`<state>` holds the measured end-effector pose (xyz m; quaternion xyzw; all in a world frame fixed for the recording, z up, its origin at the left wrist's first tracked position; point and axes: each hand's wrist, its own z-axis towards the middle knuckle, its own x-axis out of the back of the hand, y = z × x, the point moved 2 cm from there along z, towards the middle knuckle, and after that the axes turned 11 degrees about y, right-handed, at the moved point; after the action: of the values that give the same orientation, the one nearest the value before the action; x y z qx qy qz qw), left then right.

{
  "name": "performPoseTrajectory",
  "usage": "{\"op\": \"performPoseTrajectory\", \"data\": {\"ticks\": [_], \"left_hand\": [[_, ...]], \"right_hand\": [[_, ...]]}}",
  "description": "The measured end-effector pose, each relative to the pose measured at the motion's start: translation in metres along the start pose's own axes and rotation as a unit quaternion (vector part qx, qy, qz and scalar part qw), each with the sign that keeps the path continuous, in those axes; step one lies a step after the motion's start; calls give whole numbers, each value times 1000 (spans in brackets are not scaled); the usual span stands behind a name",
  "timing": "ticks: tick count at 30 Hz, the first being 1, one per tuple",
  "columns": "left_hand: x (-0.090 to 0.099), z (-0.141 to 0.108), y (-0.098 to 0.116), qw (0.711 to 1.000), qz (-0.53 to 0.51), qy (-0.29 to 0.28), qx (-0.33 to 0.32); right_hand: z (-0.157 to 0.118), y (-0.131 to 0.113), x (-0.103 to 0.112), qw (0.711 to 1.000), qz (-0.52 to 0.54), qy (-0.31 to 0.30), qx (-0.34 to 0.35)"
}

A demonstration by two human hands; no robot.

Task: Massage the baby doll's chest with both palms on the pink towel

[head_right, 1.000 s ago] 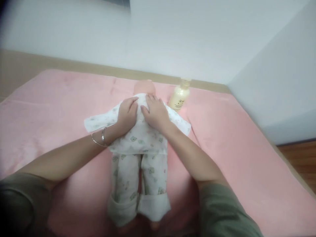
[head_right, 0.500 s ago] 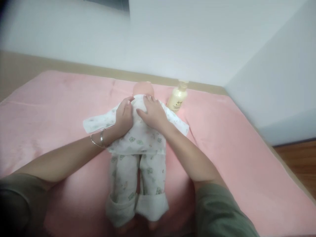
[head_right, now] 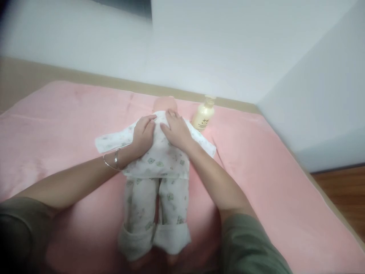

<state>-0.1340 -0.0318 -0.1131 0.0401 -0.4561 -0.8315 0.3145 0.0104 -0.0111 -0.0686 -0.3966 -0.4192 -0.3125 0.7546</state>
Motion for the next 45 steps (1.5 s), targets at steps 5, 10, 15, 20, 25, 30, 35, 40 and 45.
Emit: {"op": "performPoseTrajectory", "data": {"ticks": [5, 10, 15, 20, 25, 30, 35, 40, 45], "left_hand": [[1, -1, 0, 1000, 0, -6, 12], [4, -2, 0, 999, -26, -7, 28], [3, -3, 1, 1000, -1, 1, 18], [3, -3, 1, 1000, 4, 3, 11], [4, -5, 0, 999, -37, 17, -14], [0, -3, -2, 1000, 11, 1, -6], [-3, -9, 4, 990, 125, -64, 0], [-2, -10, 13, 984, 147, -83, -63], [0, 19, 7, 977, 172, -124, -8]], "right_hand": [[-20, -17, 0, 995, -89, 34, -29], [-45, -48, -10, 989, -85, 35, 115], [-10, -12, -6, 1000, -12, 9, 18], [-17, -13, 2, 995, -85, 18, -51], [-50, -51, -5, 986, -114, 34, 119], [-17, -16, -8, 999, -14, 18, 38], [4, 19, -6, 996, 17, 39, -79], [-5, 5, -2, 996, -37, 40, -72], [-31, -29, 0, 990, -120, 59, -37]]}}
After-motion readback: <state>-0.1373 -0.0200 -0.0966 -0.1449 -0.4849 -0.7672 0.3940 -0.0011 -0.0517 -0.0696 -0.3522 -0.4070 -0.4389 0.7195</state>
